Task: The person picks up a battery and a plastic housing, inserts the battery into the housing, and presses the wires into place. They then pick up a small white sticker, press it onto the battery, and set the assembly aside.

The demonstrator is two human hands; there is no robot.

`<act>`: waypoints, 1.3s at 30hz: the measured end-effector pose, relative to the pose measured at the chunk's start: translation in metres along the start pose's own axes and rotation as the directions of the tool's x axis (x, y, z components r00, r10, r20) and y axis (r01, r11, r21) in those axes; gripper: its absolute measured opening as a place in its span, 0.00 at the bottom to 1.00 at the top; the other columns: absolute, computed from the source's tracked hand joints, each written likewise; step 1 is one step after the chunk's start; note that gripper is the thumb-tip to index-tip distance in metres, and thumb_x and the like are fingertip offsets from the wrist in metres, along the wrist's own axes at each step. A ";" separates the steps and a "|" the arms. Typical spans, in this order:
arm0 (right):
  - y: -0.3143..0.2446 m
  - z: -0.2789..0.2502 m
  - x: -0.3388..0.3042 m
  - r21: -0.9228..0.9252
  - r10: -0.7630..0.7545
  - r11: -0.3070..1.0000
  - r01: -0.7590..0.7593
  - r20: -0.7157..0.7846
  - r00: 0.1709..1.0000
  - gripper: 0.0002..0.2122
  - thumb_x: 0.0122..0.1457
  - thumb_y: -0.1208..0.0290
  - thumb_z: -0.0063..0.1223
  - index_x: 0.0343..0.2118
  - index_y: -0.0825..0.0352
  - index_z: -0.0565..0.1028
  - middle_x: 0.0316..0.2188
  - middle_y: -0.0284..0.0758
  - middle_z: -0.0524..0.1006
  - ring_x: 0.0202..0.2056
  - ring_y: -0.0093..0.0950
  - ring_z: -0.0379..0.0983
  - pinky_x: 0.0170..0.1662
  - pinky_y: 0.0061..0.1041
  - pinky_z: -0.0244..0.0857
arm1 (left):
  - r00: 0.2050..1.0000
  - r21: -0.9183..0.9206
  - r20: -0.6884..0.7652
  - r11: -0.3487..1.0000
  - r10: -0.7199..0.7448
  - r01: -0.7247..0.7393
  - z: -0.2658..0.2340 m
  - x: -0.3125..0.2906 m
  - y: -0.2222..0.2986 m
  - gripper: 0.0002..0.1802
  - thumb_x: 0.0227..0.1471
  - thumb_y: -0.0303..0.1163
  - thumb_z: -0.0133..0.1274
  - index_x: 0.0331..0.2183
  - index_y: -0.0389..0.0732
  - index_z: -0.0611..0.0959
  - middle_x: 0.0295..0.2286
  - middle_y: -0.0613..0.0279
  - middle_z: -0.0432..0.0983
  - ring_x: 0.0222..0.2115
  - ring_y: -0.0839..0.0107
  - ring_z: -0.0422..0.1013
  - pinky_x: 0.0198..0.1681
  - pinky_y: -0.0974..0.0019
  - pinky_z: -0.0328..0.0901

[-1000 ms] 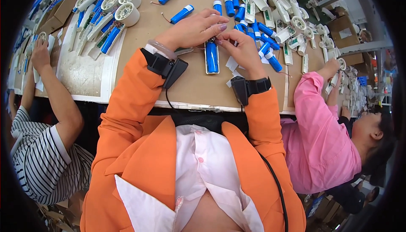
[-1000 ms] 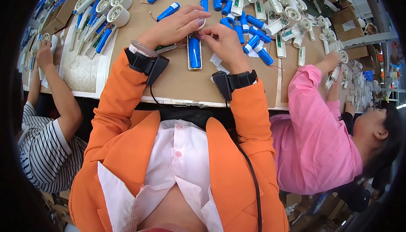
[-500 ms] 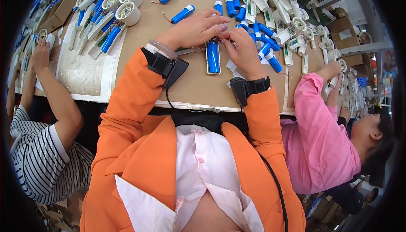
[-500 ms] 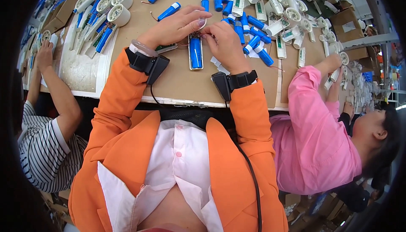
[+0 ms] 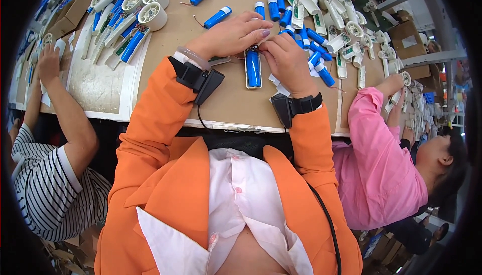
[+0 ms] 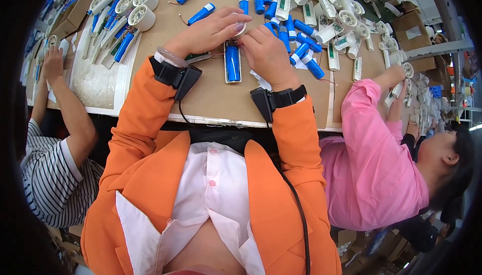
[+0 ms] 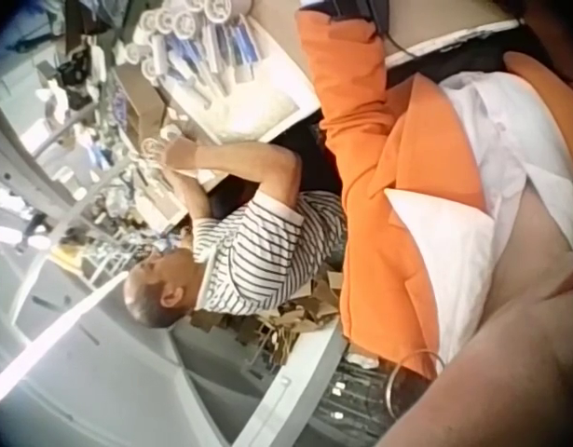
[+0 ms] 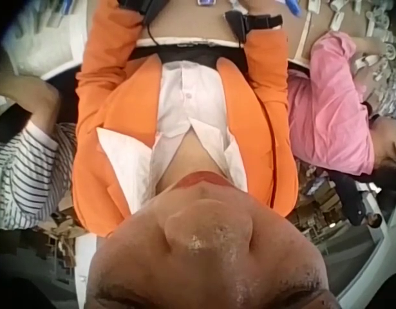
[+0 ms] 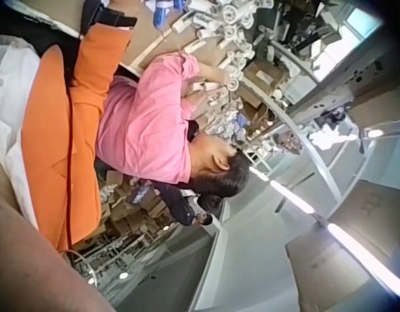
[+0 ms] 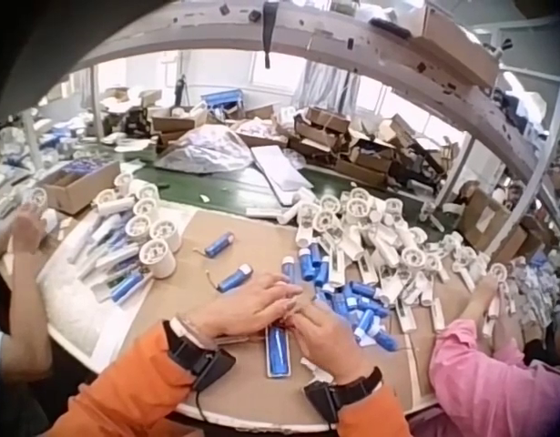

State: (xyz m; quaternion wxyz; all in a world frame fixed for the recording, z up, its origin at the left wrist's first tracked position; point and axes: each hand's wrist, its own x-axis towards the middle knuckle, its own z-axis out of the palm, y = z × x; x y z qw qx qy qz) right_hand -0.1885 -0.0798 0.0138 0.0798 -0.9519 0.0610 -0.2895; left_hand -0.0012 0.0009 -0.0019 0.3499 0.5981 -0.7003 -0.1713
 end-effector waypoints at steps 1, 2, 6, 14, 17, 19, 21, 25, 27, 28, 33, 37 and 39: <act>-0.001 0.000 0.000 -0.018 -0.017 1.000 0.017 -0.004 1.000 0.06 0.48 0.80 0.59 0.30 0.65 0.76 0.28 0.34 0.74 0.32 0.34 0.70 0.35 0.30 0.66 | 1.000 0.005 -0.002 1.000 0.003 -0.003 0.000 0.000 0.000 0.24 0.64 0.49 0.34 0.56 0.52 0.72 0.56 0.56 0.61 0.53 0.59 0.65 0.54 0.63 0.61; -0.002 0.000 0.000 -0.036 -0.033 0.999 0.033 -0.008 0.999 0.06 0.48 0.79 0.59 0.30 0.64 0.76 0.28 0.34 0.74 0.32 0.34 0.70 0.34 0.30 0.66 | 1.000 0.010 -0.003 1.000 0.007 -0.007 0.001 0.001 0.000 0.24 0.64 0.49 0.34 0.56 0.52 0.72 0.56 0.57 0.61 0.52 0.59 0.65 0.54 0.63 0.61; -0.005 0.001 0.002 -0.070 -0.035 0.997 0.035 -0.006 0.999 0.06 0.48 0.80 0.59 0.30 0.65 0.75 0.28 0.34 0.74 0.32 0.34 0.69 0.34 0.30 0.66 | 1.000 -0.002 0.005 1.000 -0.013 0.013 0.000 0.001 0.001 0.25 0.64 0.50 0.34 0.56 0.52 0.72 0.56 0.57 0.61 0.53 0.60 0.64 0.54 0.63 0.61; 0.000 -0.001 0.001 -0.018 -0.033 0.999 0.033 0.000 0.999 0.06 0.49 0.80 0.58 0.30 0.65 0.75 0.28 0.34 0.73 0.32 0.35 0.69 0.35 0.30 0.66 | 1.000 0.020 0.006 1.000 0.004 -0.004 0.000 0.002 0.001 0.24 0.64 0.49 0.34 0.55 0.51 0.73 0.55 0.57 0.62 0.53 0.59 0.64 0.54 0.63 0.61; 0.003 0.000 0.000 0.000 -0.031 1.000 0.031 0.001 1.000 0.06 0.49 0.81 0.58 0.31 0.65 0.75 0.28 0.34 0.73 0.32 0.35 0.69 0.35 0.30 0.66 | 1.000 0.021 -0.001 1.000 0.014 -0.014 0.001 0.002 0.001 0.24 0.64 0.49 0.34 0.55 0.51 0.73 0.55 0.56 0.62 0.53 0.59 0.64 0.55 0.62 0.61; 0.004 0.002 0.001 0.010 -0.033 0.999 0.033 0.001 0.999 0.06 0.49 0.81 0.58 0.31 0.65 0.75 0.28 0.34 0.73 0.32 0.35 0.69 0.35 0.30 0.66 | 1.000 0.023 -0.007 1.000 0.018 -0.017 0.001 0.002 0.000 0.24 0.64 0.49 0.34 0.54 0.50 0.73 0.55 0.56 0.62 0.53 0.59 0.64 0.55 0.62 0.61; 0.002 0.003 0.001 -0.016 -0.034 0.999 0.034 -0.001 0.999 0.06 0.49 0.81 0.58 0.31 0.65 0.75 0.28 0.35 0.73 0.33 0.35 0.69 0.35 0.30 0.66 | 1.000 0.025 -0.007 1.000 0.018 -0.018 0.001 0.002 -0.001 0.24 0.64 0.49 0.34 0.54 0.50 0.73 0.55 0.56 0.62 0.54 0.59 0.64 0.55 0.62 0.60; -0.002 0.002 0.001 -0.041 -0.043 0.998 0.043 0.008 0.999 0.07 0.49 0.81 0.58 0.31 0.66 0.75 0.29 0.35 0.73 0.33 0.35 0.69 0.36 0.31 0.66 | 1.000 0.028 -0.005 0.999 0.021 -0.021 0.000 0.003 0.001 0.24 0.64 0.48 0.34 0.54 0.49 0.73 0.55 0.56 0.62 0.53 0.58 0.64 0.55 0.62 0.60; -0.002 0.002 0.001 -0.047 -0.047 0.998 0.047 0.014 0.999 0.07 0.49 0.81 0.58 0.31 0.66 0.75 0.29 0.35 0.73 0.33 0.35 0.69 0.36 0.31 0.66 | 1.000 0.029 -0.004 0.999 0.022 -0.022 0.000 0.002 0.003 0.24 0.64 0.48 0.34 0.54 0.49 0.73 0.55 0.56 0.62 0.53 0.58 0.64 0.55 0.62 0.60; -0.002 0.004 0.000 -0.049 -0.034 0.998 0.034 0.014 0.999 0.07 0.49 0.81 0.58 0.31 0.66 0.75 0.29 0.35 0.73 0.34 0.36 0.69 0.36 0.31 0.66 | 1.000 0.026 -0.003 0.999 0.020 -0.020 0.000 0.002 0.003 0.24 0.64 0.48 0.34 0.54 0.49 0.73 0.55 0.56 0.62 0.53 0.58 0.64 0.55 0.62 0.60; -0.003 0.007 -0.004 -0.044 0.015 0.999 -0.015 0.005 1.000 0.06 0.49 0.82 0.57 0.31 0.67 0.75 0.29 0.36 0.74 0.34 0.37 0.69 0.36 0.33 0.66 | 1.000 0.046 -0.008 0.999 0.026 -0.026 0.001 0.002 0.006 0.24 0.64 0.47 0.34 0.54 0.48 0.74 0.55 0.55 0.62 0.53 0.57 0.65 0.55 0.61 0.60; -0.005 0.008 -0.004 -0.023 0.057 0.998 -0.057 -0.002 0.998 0.06 0.50 0.82 0.57 0.32 0.68 0.75 0.29 0.37 0.74 0.34 0.38 0.70 0.36 0.33 0.66 | 0.999 0.068 -0.019 0.997 0.040 -0.039 0.001 0.003 0.008 0.24 0.64 0.47 0.35 0.54 0.48 0.74 0.55 0.54 0.62 0.52 0.56 0.65 0.55 0.62 0.60; -0.004 0.007 -0.005 -0.019 0.077 0.997 -0.077 -0.006 0.997 0.06 0.50 0.82 0.56 0.32 0.68 0.75 0.30 0.37 0.74 0.34 0.38 0.70 0.37 0.34 0.67 | 0.998 0.073 -0.021 0.996 0.051 -0.050 0.002 0.005 0.009 0.24 0.64 0.46 0.36 0.54 0.48 0.74 0.55 0.53 0.62 0.52 0.56 0.65 0.55 0.62 0.60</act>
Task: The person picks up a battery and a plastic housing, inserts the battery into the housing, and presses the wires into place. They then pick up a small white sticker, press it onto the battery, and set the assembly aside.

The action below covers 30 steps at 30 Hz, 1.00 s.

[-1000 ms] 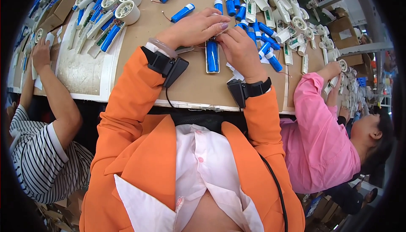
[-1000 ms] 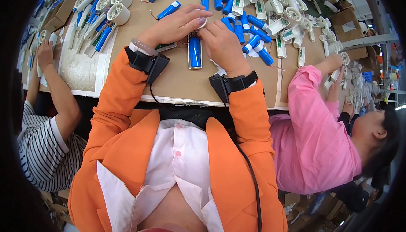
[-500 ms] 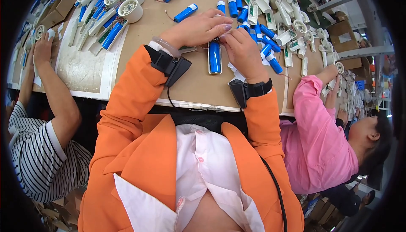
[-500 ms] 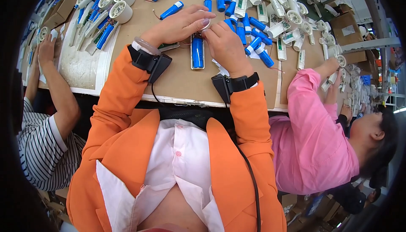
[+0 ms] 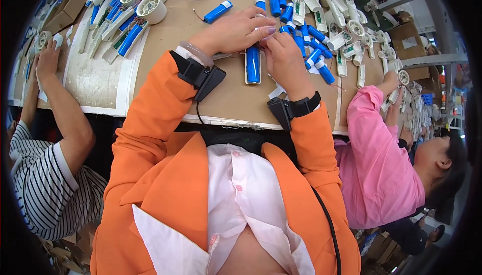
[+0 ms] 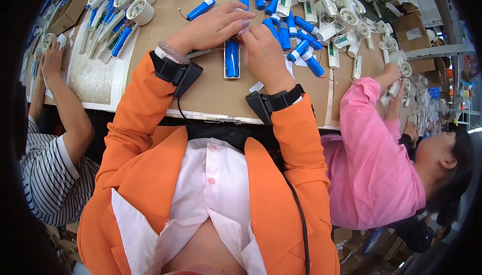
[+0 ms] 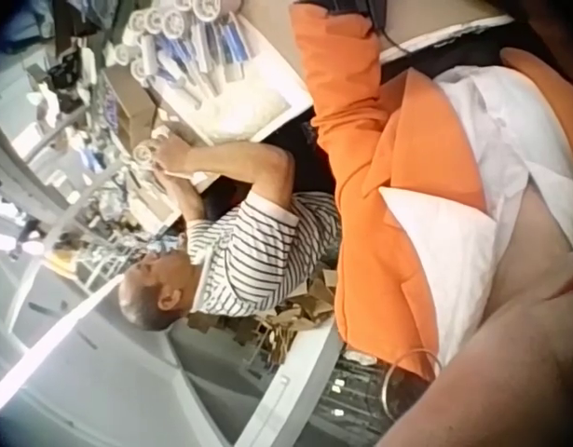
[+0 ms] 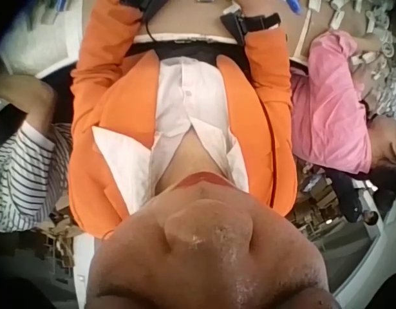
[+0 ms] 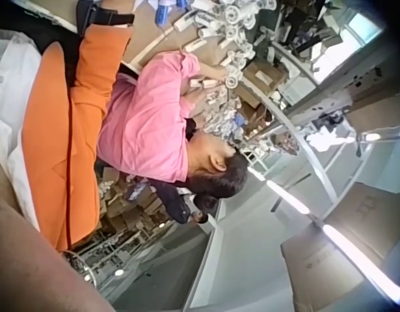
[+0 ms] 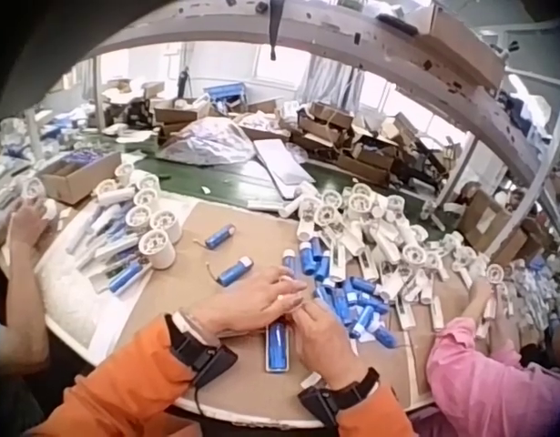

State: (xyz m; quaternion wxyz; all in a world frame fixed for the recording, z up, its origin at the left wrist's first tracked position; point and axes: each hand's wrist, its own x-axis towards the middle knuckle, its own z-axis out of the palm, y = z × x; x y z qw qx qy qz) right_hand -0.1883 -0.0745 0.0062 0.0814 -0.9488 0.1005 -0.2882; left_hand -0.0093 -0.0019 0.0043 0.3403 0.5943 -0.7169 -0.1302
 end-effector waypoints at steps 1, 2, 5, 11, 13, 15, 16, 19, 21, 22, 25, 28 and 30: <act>0.003 0.001 0.000 0.050 0.006 0.999 -0.006 -0.006 1.000 0.07 0.50 0.81 0.57 0.33 0.68 0.75 0.29 0.37 0.74 0.34 0.38 0.70 0.37 0.33 0.67 | 1.000 -0.014 0.013 1.000 -0.002 0.002 -0.001 0.000 -0.001 0.24 0.64 0.46 0.36 0.55 0.48 0.73 0.55 0.53 0.62 0.52 0.56 0.65 0.55 0.62 0.59; 0.006 0.001 -0.001 0.099 0.013 0.995 -0.011 -0.012 1.000 0.07 0.50 0.81 0.57 0.33 0.68 0.75 0.29 0.38 0.74 0.33 0.38 0.71 0.37 0.32 0.66 | 1.000 -0.027 0.025 1.000 -0.003 0.004 -0.002 0.000 -0.002 0.24 0.63 0.46 0.37 0.55 0.47 0.73 0.55 0.53 0.62 0.53 0.57 0.64 0.56 0.62 0.59; 0.011 -0.003 -0.003 0.161 0.034 0.986 -0.036 0.015 0.999 0.07 0.50 0.81 0.57 0.33 0.68 0.76 0.29 0.37 0.75 0.33 0.37 0.71 0.36 0.31 0.66 | 1.000 -0.092 0.015 0.996 0.004 -0.003 -0.003 -0.004 -0.008 0.25 0.62 0.45 0.39 0.57 0.47 0.70 0.54 0.53 0.63 0.53 0.57 0.64 0.56 0.63 0.59; 0.007 -0.008 -0.002 0.266 0.124 0.953 -0.144 0.089 0.988 0.08 0.50 0.81 0.58 0.34 0.67 0.77 0.28 0.35 0.75 0.31 0.31 0.71 0.33 0.25 0.65 | 0.996 -0.362 0.047 0.929 -0.069 0.082 -0.002 -0.008 -0.024 0.33 0.58 0.41 0.43 0.63 0.46 0.58 0.51 0.53 0.67 0.51 0.63 0.65 0.54 0.66 0.61; 0.003 -0.009 0.000 0.279 0.123 0.950 -0.144 0.091 0.988 0.08 0.51 0.81 0.58 0.35 0.67 0.77 0.28 0.34 0.75 0.31 0.31 0.71 0.32 0.25 0.65 | 0.996 -0.396 0.027 0.913 -0.090 0.093 0.000 -0.010 -0.027 0.34 0.58 0.40 0.43 0.63 0.46 0.57 0.50 0.52 0.67 0.50 0.63 0.66 0.53 0.66 0.61; 0.002 -0.010 0.000 0.292 0.142 0.943 -0.162 0.089 0.986 0.08 0.51 0.81 0.57 0.35 0.67 0.77 0.28 0.34 0.75 0.30 0.29 0.71 0.31 0.24 0.64 | 0.993 -0.470 0.004 0.877 -0.114 0.103 0.000 -0.008 -0.021 0.36 0.56 0.38 0.44 0.64 0.45 0.53 0.49 0.50 0.68 0.49 0.63 0.67 0.52 0.67 0.62; 0.003 -0.009 0.000 0.291 0.142 0.943 -0.162 0.091 0.986 0.08 0.51 0.81 0.57 0.35 0.67 0.77 0.28 0.34 0.75 0.30 0.29 0.71 0.31 0.24 0.64 | 0.993 -0.472 0.003 0.876 -0.115 0.103 -0.002 -0.008 -0.019 0.36 0.56 0.38 0.44 0.64 0.45 0.53 0.49 0.50 0.68 0.49 0.63 0.67 0.52 0.67 0.62; 0.009 -0.004 -0.001 0.242 0.107 0.963 -0.121 0.069 0.992 0.08 0.52 0.80 0.57 0.35 0.67 0.77 0.27 0.35 0.76 0.29 0.31 0.72 0.32 0.26 0.65 | 0.947 -0.462 0.216 0.829 -0.239 0.315 -0.010 -0.009 -0.013 0.36 0.56 0.34 0.40 0.65 0.48 0.51 0.51 0.52 0.64 0.42 0.67 0.68 0.47 0.69 0.65; 0.010 -0.004 0.000 0.212 0.078 0.973 -0.088 0.058 0.995 0.07 0.52 0.80 0.57 0.35 0.67 0.77 0.27 0.35 0.76 0.29 0.32 0.72 0.32 0.26 0.65 | 0.944 -0.466 0.222 0.824 -0.244 0.323 -0.011 -0.008 -0.009 0.36 0.56 0.34 0.40 0.65 0.48 0.51 0.51 0.52 0.65 0.41 0.68 0.68 0.45 0.69 0.66; 0.010 -0.004 0.001 0.181 0.049 0.982 -0.057 0.046 0.998 0.07 0.52 0.80 0.57 0.35 0.68 0.77 0.28 0.36 0.76 0.29 0.32 0.72 0.32 0.27 0.66 | 0.942 -0.469 0.228 0.820 -0.247 0.329 -0.011 -0.008 -0.008 0.36 0.56 0.34 0.40 0.65 0.48 0.51 0.50 0.53 0.65 0.39 0.68 0.68 0.43 0.69 0.67; 0.010 -0.003 0.001 0.155 0.036 0.987 -0.041 0.036 0.999 0.06 0.52 0.80 0.57 0.34 0.68 0.77 0.28 0.37 0.76 0.30 0.34 0.73 0.33 0.28 0.66 | 0.956 -0.444 0.186 0.849 -0.227 0.288 -0.007 -0.008 -0.010 0.36 0.57 0.34 0.40 0.65 0.48 0.52 0.49 0.52 0.66 0.36 0.69 0.69 0.40 0.68 0.68; 0.010 -0.002 0.000 0.167 0.065 0.983 -0.070 0.037 0.997 0.06 0.52 0.80 0.57 0.33 0.68 0.77 0.28 0.37 0.77 0.30 0.35 0.73 0.33 0.29 0.67 | 0.981 -0.377 0.091 0.906 -0.174 0.195 -0.001 -0.009 -0.014 0.35 0.57 0.34 0.40 0.65 0.48 0.52 0.49 0.52 0.66 0.36 0.69 0.69 0.39 0.67 0.68; 0.010 -0.004 0.001 0.192 0.082 0.977 -0.087 0.034 0.996 0.05 0.52 0.81 0.56 0.33 0.68 0.77 0.28 0.37 0.77 0.30 0.35 0.73 0.34 0.29 0.67 | 0.983 -0.353 0.084 0.917 -0.165 0.184 -0.005 -0.008 -0.009 0.35 0.55 0.37 0.40 0.63 0.41 0.55 0.49 0.43 0.67 0.46 0.55 0.66 0.50 0.62 0.62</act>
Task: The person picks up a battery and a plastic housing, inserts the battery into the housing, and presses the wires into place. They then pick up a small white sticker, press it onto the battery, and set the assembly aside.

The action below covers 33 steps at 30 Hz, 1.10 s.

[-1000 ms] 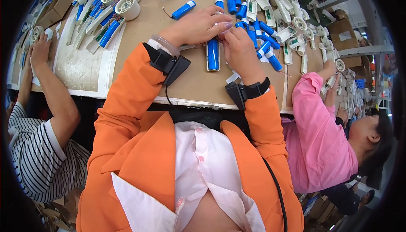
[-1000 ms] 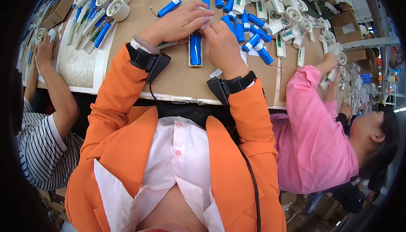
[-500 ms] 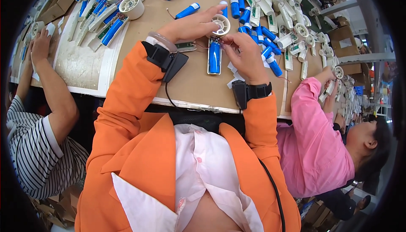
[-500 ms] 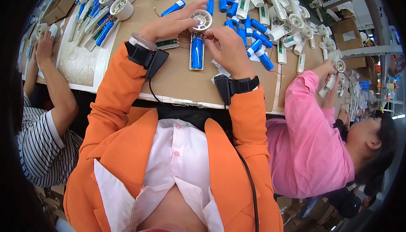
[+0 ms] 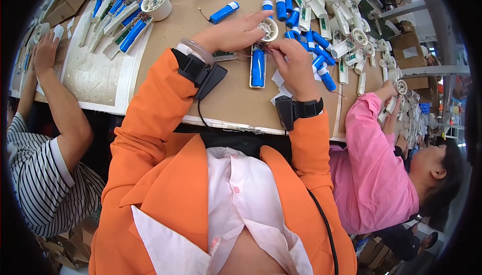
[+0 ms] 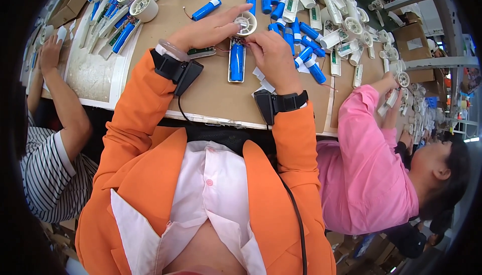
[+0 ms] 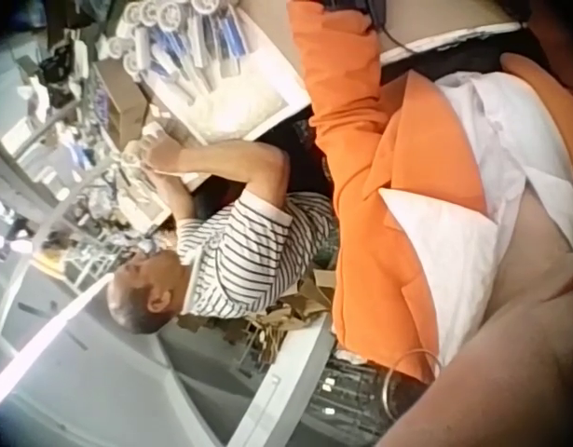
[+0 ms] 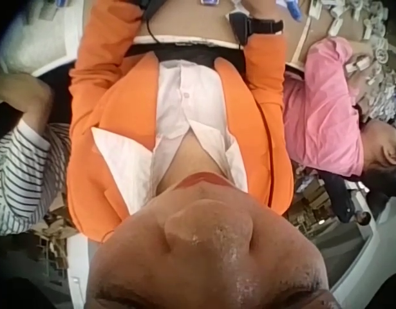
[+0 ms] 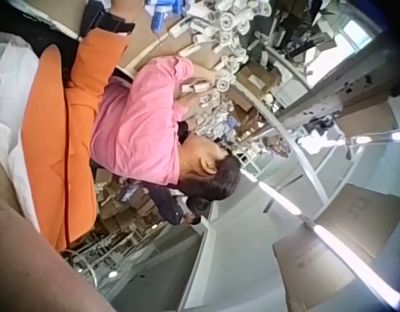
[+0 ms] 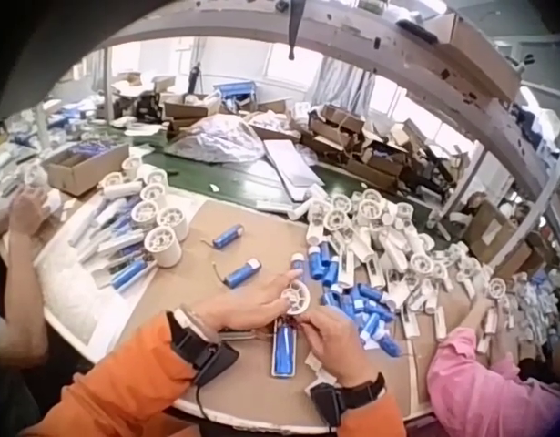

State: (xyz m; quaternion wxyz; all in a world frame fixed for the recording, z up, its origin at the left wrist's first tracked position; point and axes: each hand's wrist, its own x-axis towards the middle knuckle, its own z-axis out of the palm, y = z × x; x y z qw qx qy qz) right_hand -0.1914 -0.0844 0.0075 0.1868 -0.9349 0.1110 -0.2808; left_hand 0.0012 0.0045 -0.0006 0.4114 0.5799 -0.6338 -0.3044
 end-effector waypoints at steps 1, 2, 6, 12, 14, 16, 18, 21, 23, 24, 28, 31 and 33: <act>0.000 0.000 0.000 0.014 0.007 1.000 -0.007 -0.002 1.000 0.05 0.53 0.81 0.56 0.33 0.68 0.76 0.28 0.37 0.77 0.31 0.35 0.73 0.34 0.29 0.67 | 1.000 0.013 -0.002 1.000 0.005 -0.005 0.000 0.000 0.001 0.35 0.55 0.38 0.41 0.62 0.38 0.57 0.49 0.39 0.67 0.51 0.49 0.64 0.55 0.59 0.59; -0.001 -0.001 0.000 0.015 0.006 1.000 -0.006 0.001 1.000 0.05 0.53 0.81 0.56 0.33 0.68 0.76 0.28 0.37 0.77 0.31 0.35 0.73 0.34 0.29 0.67 | 1.000 0.011 -0.005 1.000 0.003 -0.003 0.000 0.000 0.000 0.35 0.55 0.38 0.41 0.62 0.38 0.57 0.49 0.39 0.67 0.51 0.49 0.64 0.55 0.59 0.59; -0.002 -0.003 0.000 -0.023 -0.009 1.000 0.009 0.020 1.000 0.05 0.53 0.81 0.56 0.33 0.68 0.76 0.27 0.37 0.77 0.31 0.34 0.74 0.34 0.28 0.67 | 0.995 0.093 -0.032 0.991 0.098 -0.094 0.002 0.001 -0.004 0.34 0.54 0.37 0.41 0.61 0.36 0.58 0.49 0.38 0.67 0.52 0.48 0.64 0.56 0.58 0.58; -0.002 -0.001 0.000 -0.065 -0.044 0.997 0.044 0.016 0.999 0.05 0.52 0.81 0.57 0.32 0.68 0.76 0.28 0.37 0.77 0.31 0.35 0.73 0.33 0.29 0.67 | 1.000 0.125 -0.001 0.992 0.023 -0.022 -0.001 0.000 0.006 0.33 0.55 0.34 0.40 0.62 0.39 0.57 0.49 0.42 0.67 0.49 0.52 0.66 0.55 0.60 0.59; -0.003 -0.001 0.000 -0.081 -0.056 0.995 0.057 0.011 0.998 0.05 0.52 0.81 0.57 0.32 0.68 0.76 0.28 0.37 0.76 0.30 0.35 0.73 0.33 0.29 0.67 | 1.000 0.122 0.014 0.992 -0.014 0.012 -0.001 0.000 0.005 0.34 0.56 0.33 0.41 0.63 0.40 0.56 0.49 0.44 0.67 0.48 0.54 0.67 0.54 0.62 0.60; -0.006 0.001 0.000 -0.100 -0.053 0.994 0.052 -0.001 0.999 0.05 0.52 0.81 0.56 0.32 0.68 0.76 0.28 0.38 0.76 0.31 0.37 0.73 0.33 0.30 0.67 | 0.999 0.177 -0.011 0.983 0.048 -0.046 0.002 0.002 0.000 0.34 0.55 0.33 0.41 0.63 0.39 0.56 0.48 0.43 0.67 0.48 0.54 0.67 0.54 0.61 0.61; -0.009 0.002 0.001 -0.111 -0.052 0.993 0.050 -0.008 0.999 0.05 0.52 0.81 0.56 0.32 0.68 0.76 0.28 0.38 0.76 0.31 0.37 0.72 0.34 0.31 0.66 | 0.996 0.205 -0.023 0.976 0.081 -0.075 0.003 0.004 -0.005 0.34 0.55 0.33 0.41 0.62 0.39 0.56 0.48 0.43 0.67 0.47 0.53 0.67 0.53 0.61 0.61; -0.011 0.005 0.000 -0.175 -0.056 0.983 0.051 -0.022 0.998 0.05 0.51 0.82 0.55 0.31 0.68 0.75 0.27 0.38 0.74 0.31 0.38 0.71 0.34 0.33 0.66 | 0.999 0.203 -0.016 0.978 0.044 -0.040 0.003 0.004 0.000 0.34 0.54 0.33 0.41 0.62 0.38 0.56 0.48 0.42 0.67 0.47 0.52 0.67 0.54 0.60 0.60; -0.016 0.008 -0.002 -0.197 -0.060 0.979 0.055 -0.023 0.998 0.05 0.51 0.83 0.54 0.31 0.68 0.75 0.26 0.38 0.74 0.31 0.38 0.71 0.34 0.33 0.66 | 0.998 0.218 -0.028 0.975 0.052 -0.044 0.006 0.003 -0.002 0.34 0.54 0.33 0.41 0.62 0.37 0.56 0.48 0.42 0.67 0.48 0.52 0.66 0.54 0.60 0.60; -0.018 0.010 -0.003 -0.218 -0.066 0.974 0.060 -0.024 0.998 0.05 0.51 0.83 0.54 0.31 0.67 0.75 0.26 0.38 0.73 0.32 0.38 0.70 0.34 0.34 0.65 | 0.997 0.233 -0.041 0.971 0.060 -0.048 0.007 0.003 -0.003 0.34 0.54 0.33 0.41 0.62 0.37 0.56 0.48 0.42 0.67 0.48 0.52 0.66 0.54 0.59 0.60; -0.024 0.011 -0.003 -0.280 -0.082 0.957 0.072 -0.022 0.996 0.06 0.50 0.83 0.54 0.31 0.67 0.74 0.26 0.38 0.73 0.32 0.38 0.69 0.33 0.34 0.65 | 0.997 0.259 -0.045 0.964 0.069 -0.055 0.008 0.004 -0.005 0.34 0.54 0.33 0.41 0.62 0.38 0.56 0.48 0.42 0.67 0.48 0.51 0.65 0.54 0.59 0.59; -0.027 0.013 -0.003 -0.312 -0.073 0.948 0.061 -0.025 0.997 0.06 0.50 0.83 0.54 0.31 0.67 0.74 0.26 0.38 0.73 0.32 0.37 0.70 0.33 0.33 0.65 | 0.996 0.260 -0.038 0.963 0.079 -0.067 0.007 0.005 -0.007 0.34 0.54 0.33 0.41 0.62 0.38 0.57 0.47 0.42 0.67 0.48 0.51 0.65 0.54 0.59 0.59; -0.027 0.014 -0.003 -0.330 -0.055 0.943 0.041 -0.031 0.998 0.06 0.49 0.82 0.55 0.31 0.67 0.75 0.26 0.38 0.74 0.31 0.36 0.71 0.33 0.31 0.66 | 0.995 0.259 -0.043 0.963 0.094 -0.080 0.006 0.003 -0.008 0.34 0.55 0.34 0.41 0.62 0.38 0.57 0.47 0.42 0.67 0.48 0.51 0.66 0.53 0.58 0.60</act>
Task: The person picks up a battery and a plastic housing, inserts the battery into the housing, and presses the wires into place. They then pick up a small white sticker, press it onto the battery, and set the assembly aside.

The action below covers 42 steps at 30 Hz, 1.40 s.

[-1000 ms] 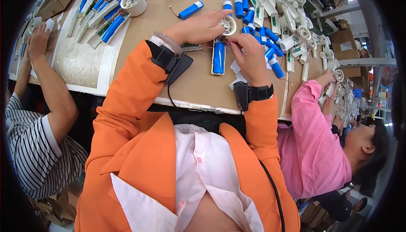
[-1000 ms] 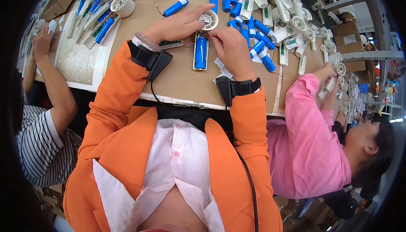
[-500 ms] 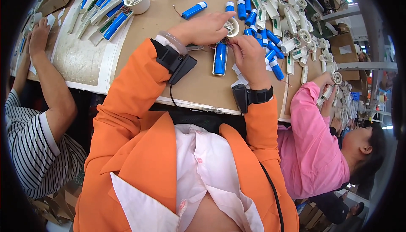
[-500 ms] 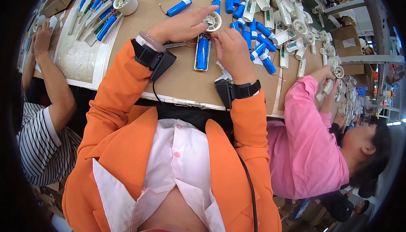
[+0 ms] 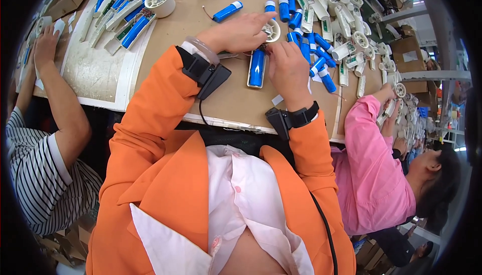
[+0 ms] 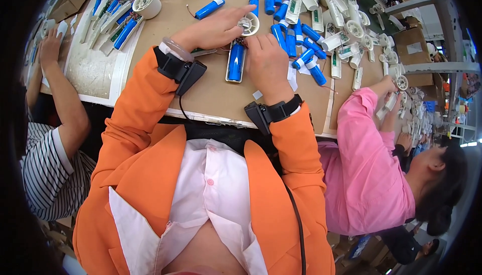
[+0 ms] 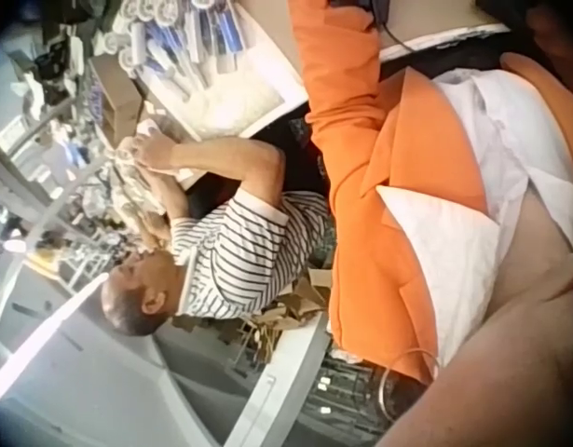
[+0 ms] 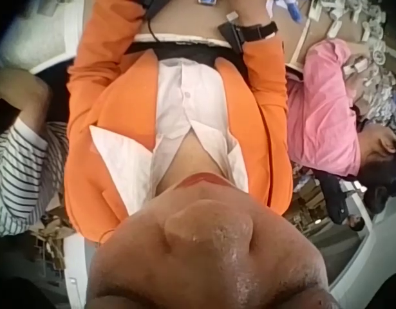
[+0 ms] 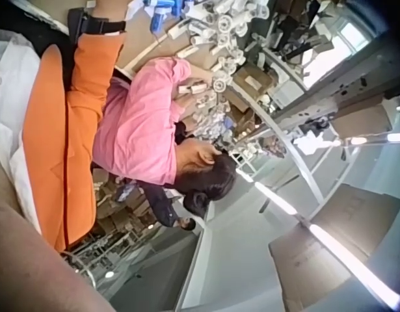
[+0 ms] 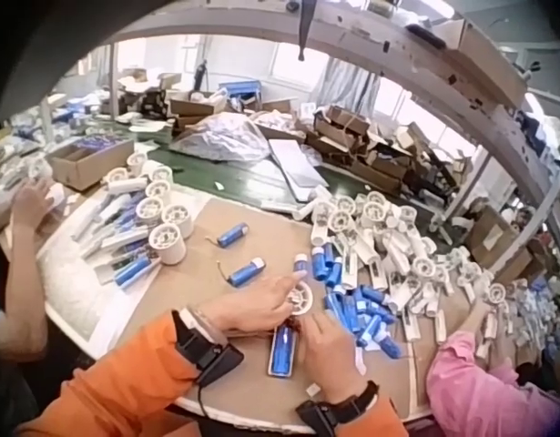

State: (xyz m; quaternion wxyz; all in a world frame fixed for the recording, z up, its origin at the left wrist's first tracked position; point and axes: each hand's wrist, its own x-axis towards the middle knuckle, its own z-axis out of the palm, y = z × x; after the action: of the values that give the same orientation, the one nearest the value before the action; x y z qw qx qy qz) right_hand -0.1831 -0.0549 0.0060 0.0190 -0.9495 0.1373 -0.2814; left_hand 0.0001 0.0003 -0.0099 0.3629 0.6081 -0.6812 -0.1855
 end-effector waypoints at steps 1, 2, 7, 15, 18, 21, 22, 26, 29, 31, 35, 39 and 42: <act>0.004 -0.002 0.000 -0.004 0.004 1.000 -0.004 -0.006 1.000 0.06 0.49 0.82 0.55 0.31 0.67 0.75 0.26 0.38 0.74 0.31 0.36 0.71 0.33 0.31 0.66 | 1.000 0.003 0.004 1.000 0.007 -0.007 -0.002 0.001 0.001 0.34 0.55 0.34 0.41 0.62 0.38 0.57 0.47 0.42 0.67 0.48 0.51 0.66 0.53 0.58 0.60; 0.012 -0.004 0.001 0.110 0.016 0.994 -0.016 0.001 1.000 0.06 0.50 0.82 0.55 0.32 0.67 0.76 0.26 0.37 0.75 0.30 0.34 0.71 0.32 0.29 0.66 | 1.000 -0.027 0.015 1.000 -0.007 0.007 -0.003 0.002 0.003 0.34 0.54 0.36 0.42 0.61 0.37 0.58 0.48 0.41 0.68 0.49 0.51 0.65 0.54 0.58 0.59; 0.038 -0.016 0.000 0.363 0.163 0.925 -0.116 -0.103 0.981 0.05 0.53 0.80 0.56 0.33 0.68 0.78 0.26 0.33 0.77 0.26 0.24 0.72 0.30 0.21 0.66 | 0.990 -0.098 0.065 0.987 -0.125 0.131 -0.011 0.005 0.025 0.37 0.53 0.44 0.50 0.59 0.38 0.62 0.47 0.43 0.69 0.48 0.52 0.67 0.53 0.59 0.62; 0.046 -0.009 -0.002 0.428 0.250 0.894 -0.134 -0.227 0.941 0.05 0.54 0.79 0.56 0.35 0.68 0.78 0.26 0.31 0.77 0.24 0.18 0.70 0.29 0.17 0.65 | 0.993 0.265 -0.108 0.962 -0.039 0.067 0.008 0.000 0.027 0.39 0.41 0.49 0.62 0.52 0.40 0.70 0.42 0.46 0.72 0.44 0.51 0.70 0.49 0.57 0.65; 0.047 -0.013 -0.003 0.442 0.253 0.888 -0.126 -0.242 0.937 0.05 0.54 0.79 0.57 0.35 0.68 0.78 0.26 0.32 0.77 0.24 0.18 0.71 0.29 0.17 0.65 | 0.995 0.286 -0.071 0.955 -0.064 0.082 0.003 -0.017 0.035 0.36 0.40 0.45 0.63 0.50 0.40 0.71 0.42 0.47 0.73 0.44 0.51 0.70 0.48 0.57 0.65; 0.044 -0.017 -0.004 0.443 0.270 0.885 -0.144 -0.236 0.933 0.05 0.54 0.79 0.57 0.34 0.68 0.78 0.26 0.32 0.77 0.25 0.19 0.71 0.29 0.17 0.66 | 0.995 0.246 0.006 0.965 -0.097 0.093 -0.014 -0.040 0.041 0.31 0.41 0.39 0.63 0.48 0.42 0.73 0.42 0.50 0.73 0.45 0.54 0.70 0.50 0.58 0.64; 0.043 -0.020 -0.004 0.446 0.263 0.885 -0.134 -0.241 0.934 0.05 0.54 0.79 0.57 0.34 0.68 0.78 0.27 0.32 0.77 0.25 0.19 0.71 0.29 0.17 0.66 | 0.992 0.258 0.021 0.959 -0.123 0.114 -0.024 -0.050 0.039 0.31 0.40 0.37 0.61 0.48 0.43 0.73 0.41 0.50 0.73 0.44 0.53 0.69 0.48 0.58 0.65; 0.040 -0.027 -0.002 0.460 0.254 0.880 -0.115 -0.253 0.934 0.05 0.53 0.79 0.57 0.33 0.68 0.78 0.27 0.33 0.77 0.25 0.21 0.71 0.29 0.18 0.66 | 0.978 0.478 -0.060 0.855 -0.198 0.203 -0.077 -0.086 0.010 0.30 0.38 0.32 0.60 0.48 0.44 0.74 0.40 0.52 0.73 0.44 0.52 0.69 0.46 0.56 0.65; 0.038 -0.028 0.001 0.471 0.252 0.875 -0.109 -0.251 0.935 0.04 0.53 0.79 0.57 0.33 0.68 0.78 0.27 0.33 0.77 0.25 0.22 0.72 0.29 0.19 0.67 | 0.964 0.676 -0.146 0.689 -0.222 0.261 -0.103 -0.096 -0.008 0.31 0.38 0.32 0.61 0.48 0.44 0.74 0.42 0.52 0.72 0.44 0.52 0.69 0.48 0.54 0.65; 0.039 -0.028 0.002 0.490 0.262 0.866 -0.100 -0.272 0.926 0.04 0.53 0.79 0.57 0.33 0.67 0.78 0.26 0.33 0.77 0.25 0.23 0.72 0.29 0.19 0.67 | 0.967 0.808 -0.194 0.532 -0.165 0.253 -0.109 -0.091 -0.014 0.31 0.38 0.33 0.62 0.49 0.44 0.75 0.44 0.53 0.72 0.46 0.51 0.68 0.49 0.53 0.64; 0.044 -0.028 -0.003 0.487 0.296 0.865 -0.125 -0.293 0.909 0.05 0.54 0.78 0.57 0.33 0.67 0.78 0.27 0.33 0.77 0.26 0.22 0.73 0.29 0.19 0.67 | 0.963 0.593 -0.269 0.792 0.029 0.142 -0.084 -0.039 0.011 0.32 0.39 0.39 0.64 0.49 0.43 0.76 0.47 0.51 0.71 0.47 0.50 0.67 0.51 0.53 0.63; 0.056 -0.035 -0.003 0.512 0.405 0.840 -0.182 -0.367 0.837 0.05 0.55 0.77 0.56 0.35 0.67 0.79 0.28 0.31 0.78 0.27 0.18 0.72 0.30 0.17 0.66 | 0.925 0.596 -0.267 0.708 -0.270 0.379 -0.073 0.016 -0.027 0.35 0.41 0.44 0.64 0.51 0.43 0.74 0.47 0.47 0.70 0.51 0.51 0.64 0.51 0.60 0.63; 0.075 -0.050 -0.014 0.559 0.522 0.794 -0.239 -0.424 0.740 0.06 0.57 0.76 0.56 0.37 0.67 0.79 0.28 0.29 0.78 0.28 0.16 0.71 0.31 0.15 0.65 | 0.867 0.523 -0.074 0.721 -0.492 0.454 -0.079 0.037 -0.026 0.34 0.40 0.48 0.63 0.48 0.42 0.76 0.45 0.44 0.71 0.48 0.51 0.67 0.49 0.58 0.65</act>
State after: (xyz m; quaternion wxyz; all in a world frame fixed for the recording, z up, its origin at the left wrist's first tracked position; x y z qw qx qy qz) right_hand -0.2396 -0.1217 0.0319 0.2662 -0.7395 0.2617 -0.5602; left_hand 0.0757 -0.0252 0.0347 0.0994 0.8300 -0.5396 -0.1003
